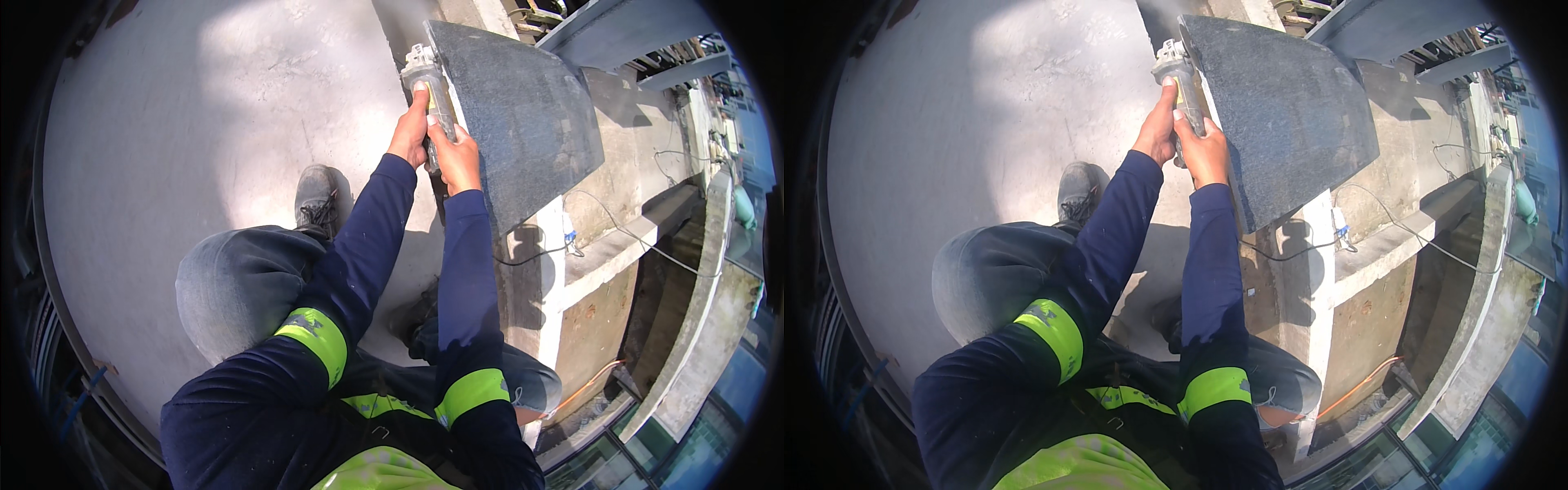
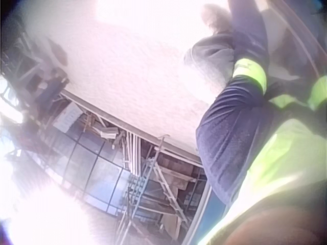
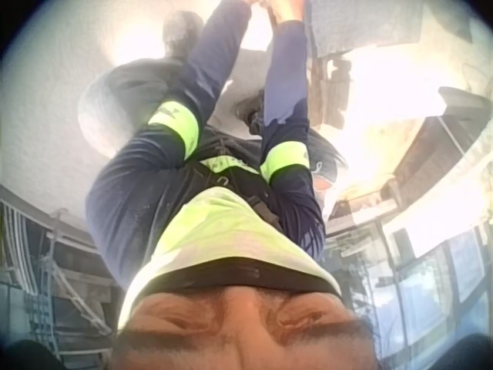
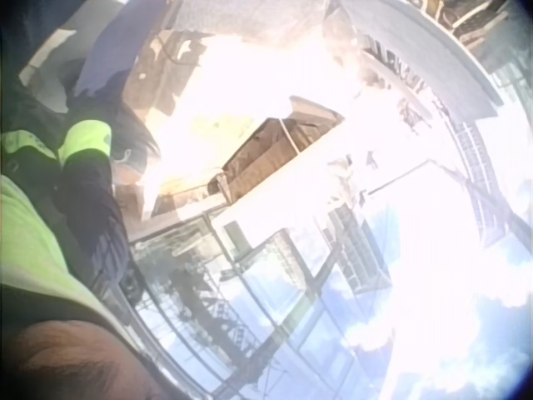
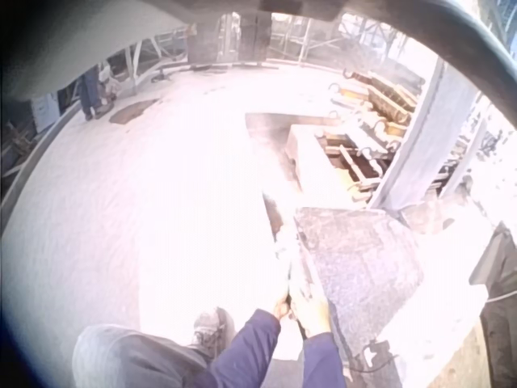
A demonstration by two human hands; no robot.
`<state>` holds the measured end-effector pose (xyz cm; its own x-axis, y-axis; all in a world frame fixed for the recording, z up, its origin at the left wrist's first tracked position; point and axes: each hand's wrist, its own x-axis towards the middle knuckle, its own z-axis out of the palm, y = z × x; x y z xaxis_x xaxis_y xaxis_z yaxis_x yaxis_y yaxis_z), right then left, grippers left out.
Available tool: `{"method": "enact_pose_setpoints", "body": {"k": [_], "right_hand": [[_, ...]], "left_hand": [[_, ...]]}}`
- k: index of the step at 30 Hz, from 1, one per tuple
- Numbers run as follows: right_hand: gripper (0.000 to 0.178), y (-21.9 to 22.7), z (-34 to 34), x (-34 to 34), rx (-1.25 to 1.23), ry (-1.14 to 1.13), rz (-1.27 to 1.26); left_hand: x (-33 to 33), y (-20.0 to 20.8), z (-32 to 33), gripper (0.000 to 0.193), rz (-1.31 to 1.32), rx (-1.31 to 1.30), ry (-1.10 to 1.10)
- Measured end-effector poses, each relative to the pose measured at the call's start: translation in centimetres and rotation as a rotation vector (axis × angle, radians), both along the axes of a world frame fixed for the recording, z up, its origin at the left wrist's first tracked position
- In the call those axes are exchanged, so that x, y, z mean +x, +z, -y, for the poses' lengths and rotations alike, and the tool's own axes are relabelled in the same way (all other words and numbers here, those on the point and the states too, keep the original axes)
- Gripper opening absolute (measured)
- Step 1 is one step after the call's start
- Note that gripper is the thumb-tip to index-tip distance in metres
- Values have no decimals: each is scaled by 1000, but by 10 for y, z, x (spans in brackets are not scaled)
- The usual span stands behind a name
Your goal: The person uses an angle grinder to cut a dark stone slab placed on a concrete ledge. The person holds the tool with both hands and moves it along the edge of the slab, generating dust as the cut progresses.
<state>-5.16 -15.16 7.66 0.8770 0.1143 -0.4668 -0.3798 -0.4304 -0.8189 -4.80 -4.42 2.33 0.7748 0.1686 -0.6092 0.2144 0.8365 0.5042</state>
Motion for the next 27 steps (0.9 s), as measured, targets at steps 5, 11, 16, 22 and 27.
{"method": "enact_pose_setpoints", "body": {"k": [5,11,16,22,27], "right_hand": [[50,-6,3,-8,76,0,34],[44,-16,11,-18,137,-7,100],[58,-11,10,-8,52,6,-8],[62,-3,3,2,-2,13,-29],[62,-8,5,-2,18,19,-16]], "left_hand": [[-8,0,6,90,21,18,13],[-21,10,11,92,20,10,32],[-13,10,10,93,0,19,77],[0,-1,1,89,31,-12,-14],[-4,-5,6,87,35,11,8]]}}
